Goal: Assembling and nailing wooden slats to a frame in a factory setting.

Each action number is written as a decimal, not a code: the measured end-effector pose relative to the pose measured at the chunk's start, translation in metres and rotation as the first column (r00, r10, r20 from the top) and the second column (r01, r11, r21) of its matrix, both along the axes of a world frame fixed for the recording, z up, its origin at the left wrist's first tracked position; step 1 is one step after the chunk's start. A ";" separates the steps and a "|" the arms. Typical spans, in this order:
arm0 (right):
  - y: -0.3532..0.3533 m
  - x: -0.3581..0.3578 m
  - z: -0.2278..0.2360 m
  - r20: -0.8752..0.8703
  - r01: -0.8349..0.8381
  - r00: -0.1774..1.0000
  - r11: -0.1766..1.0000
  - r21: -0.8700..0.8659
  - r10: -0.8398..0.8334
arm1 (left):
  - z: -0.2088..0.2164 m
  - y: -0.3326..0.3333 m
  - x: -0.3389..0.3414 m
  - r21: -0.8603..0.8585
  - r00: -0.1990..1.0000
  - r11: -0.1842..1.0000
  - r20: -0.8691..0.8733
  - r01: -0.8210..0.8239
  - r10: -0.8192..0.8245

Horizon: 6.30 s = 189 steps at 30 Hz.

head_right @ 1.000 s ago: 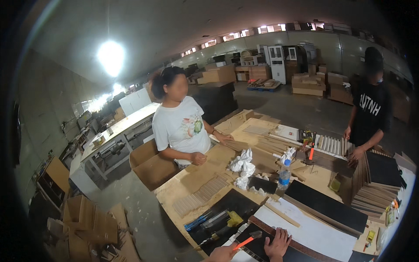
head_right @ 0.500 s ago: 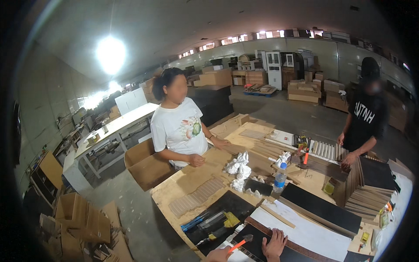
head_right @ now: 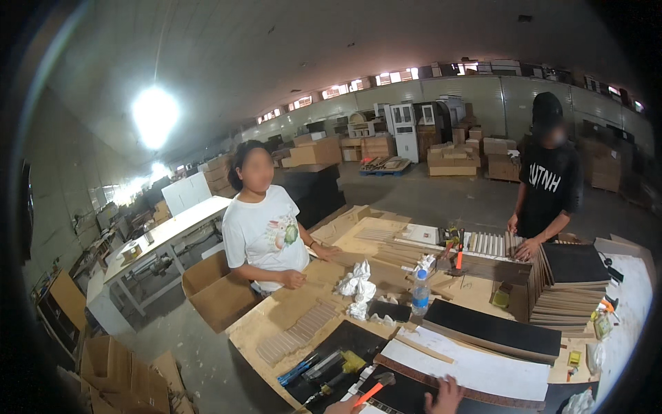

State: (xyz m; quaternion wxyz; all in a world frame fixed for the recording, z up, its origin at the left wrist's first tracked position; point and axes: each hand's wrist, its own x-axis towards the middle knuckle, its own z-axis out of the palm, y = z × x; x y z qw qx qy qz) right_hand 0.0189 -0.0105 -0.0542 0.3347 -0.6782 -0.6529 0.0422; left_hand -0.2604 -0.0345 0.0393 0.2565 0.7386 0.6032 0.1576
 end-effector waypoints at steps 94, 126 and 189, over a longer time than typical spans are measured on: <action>-0.219 0.199 -0.029 -0.243 0.679 0.675 0.715 -0.164 -0.697 | -0.032 0.064 0.339 0.095 0.749 0.745 -0.157 0.660 -0.644; -0.243 0.224 -0.029 -0.251 0.286 0.889 0.892 -0.350 -0.383 | -0.100 0.038 0.205 0.276 0.852 0.958 -0.517 0.077 0.081; -0.228 0.255 -0.048 0.240 0.805 0.562 0.458 -0.377 -0.791 | -0.103 0.130 0.037 0.463 0.990 0.886 -0.108 -0.033 0.093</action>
